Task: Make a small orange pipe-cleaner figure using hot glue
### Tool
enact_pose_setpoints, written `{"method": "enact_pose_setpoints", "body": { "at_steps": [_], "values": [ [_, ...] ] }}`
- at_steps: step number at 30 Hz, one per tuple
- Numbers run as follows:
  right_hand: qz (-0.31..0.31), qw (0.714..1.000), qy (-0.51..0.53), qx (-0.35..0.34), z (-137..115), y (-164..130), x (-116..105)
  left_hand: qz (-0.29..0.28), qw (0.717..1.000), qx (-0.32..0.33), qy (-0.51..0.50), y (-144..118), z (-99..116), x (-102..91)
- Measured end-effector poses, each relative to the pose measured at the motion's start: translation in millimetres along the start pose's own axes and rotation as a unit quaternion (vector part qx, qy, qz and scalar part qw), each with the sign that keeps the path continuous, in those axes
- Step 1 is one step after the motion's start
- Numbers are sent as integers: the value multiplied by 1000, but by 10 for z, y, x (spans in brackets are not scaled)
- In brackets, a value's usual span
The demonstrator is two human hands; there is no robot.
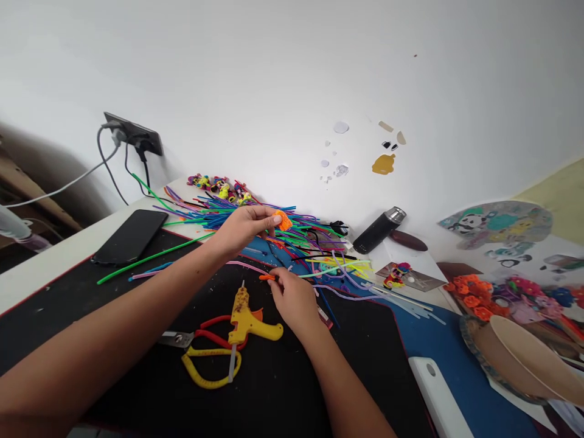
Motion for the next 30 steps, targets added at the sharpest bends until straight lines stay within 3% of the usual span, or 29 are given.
{"method": "enact_pose_setpoints", "body": {
  "at_steps": [12, 19, 30],
  "values": [
    [-26, 998, -48, 22, -22, 50, 91, -17, 1000, 1, 16, -13, -12, 94],
    [8, 1000, 21, 15, 68, 35, 111, -34, 999, -2, 42, -27, -83, 135],
    [-12, 999, 13, 27, 43, 36, 107, -38, 998, -31, 47, -43, -141, 203]
  ]
}}
Point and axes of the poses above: each hand's wrist, its own y-axis towards the middle knuckle, its own x-axis out of the palm, z = x × y, the point moved 3 cm from there along y, towards the middle knuckle, and after that the axes turned 13 degrees about y, right-handed, at the moved point
